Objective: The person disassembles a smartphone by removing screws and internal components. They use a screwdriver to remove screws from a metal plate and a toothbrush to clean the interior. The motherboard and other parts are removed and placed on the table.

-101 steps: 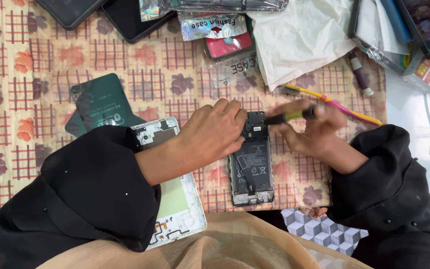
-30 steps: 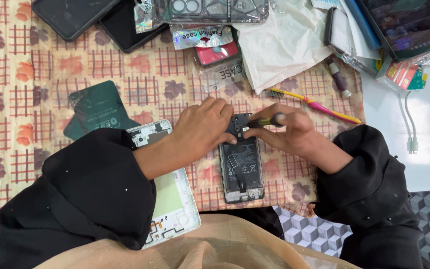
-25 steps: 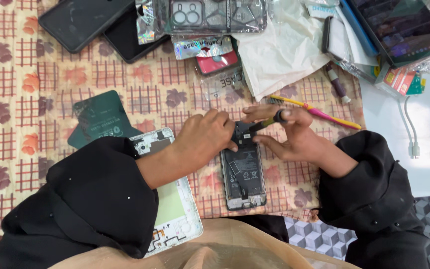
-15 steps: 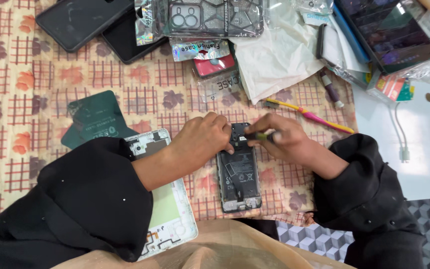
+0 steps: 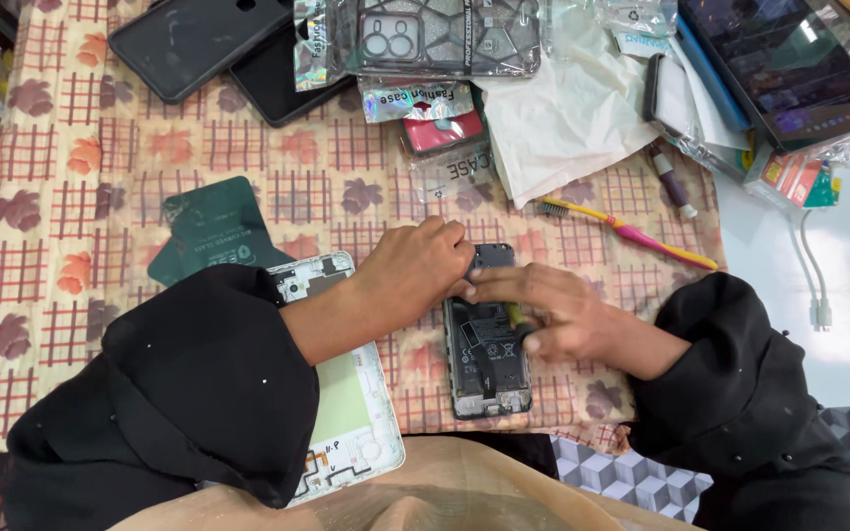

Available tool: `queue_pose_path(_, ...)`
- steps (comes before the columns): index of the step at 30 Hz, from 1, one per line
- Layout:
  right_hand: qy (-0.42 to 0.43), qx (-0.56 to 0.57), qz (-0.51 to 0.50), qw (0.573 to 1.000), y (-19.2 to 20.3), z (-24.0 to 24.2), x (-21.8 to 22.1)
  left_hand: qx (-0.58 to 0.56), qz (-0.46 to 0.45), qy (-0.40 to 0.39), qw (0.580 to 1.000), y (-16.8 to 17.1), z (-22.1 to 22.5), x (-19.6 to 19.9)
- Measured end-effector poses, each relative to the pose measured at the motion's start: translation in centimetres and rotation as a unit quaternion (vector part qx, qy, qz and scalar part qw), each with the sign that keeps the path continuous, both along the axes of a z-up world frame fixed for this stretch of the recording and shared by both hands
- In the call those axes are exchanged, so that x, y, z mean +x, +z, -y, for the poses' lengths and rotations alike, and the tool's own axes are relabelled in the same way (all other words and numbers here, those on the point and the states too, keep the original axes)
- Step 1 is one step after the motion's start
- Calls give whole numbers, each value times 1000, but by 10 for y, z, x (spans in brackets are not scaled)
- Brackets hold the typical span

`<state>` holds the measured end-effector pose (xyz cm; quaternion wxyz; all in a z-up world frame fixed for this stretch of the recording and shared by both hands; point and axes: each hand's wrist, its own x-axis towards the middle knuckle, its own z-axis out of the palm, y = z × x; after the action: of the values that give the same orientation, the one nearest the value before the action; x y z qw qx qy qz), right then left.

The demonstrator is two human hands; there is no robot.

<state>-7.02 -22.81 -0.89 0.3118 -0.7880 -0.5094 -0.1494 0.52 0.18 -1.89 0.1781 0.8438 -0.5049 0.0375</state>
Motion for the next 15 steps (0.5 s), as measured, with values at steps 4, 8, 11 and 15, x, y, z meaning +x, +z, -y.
queue_pose_path(4, -69, -80, -224, 969, 10, 8, -8, -8, 47, -3, 999, -1, 0, 0)
queue_pose_path(8, -80, -30, -263, 961, -11, 35, -10, -10, 19, -6, 1000, -3, -2, -1)
queue_pose_path(11, -29, 141, -419, 897, -49, 54, 0, -1, 20, -5, 1000, -4, 3, -3)
queue_pose_path(15, 106, 427, -652, 617, -83, 53, 20, 54, -14, -4, 998, 16, 10, 6)
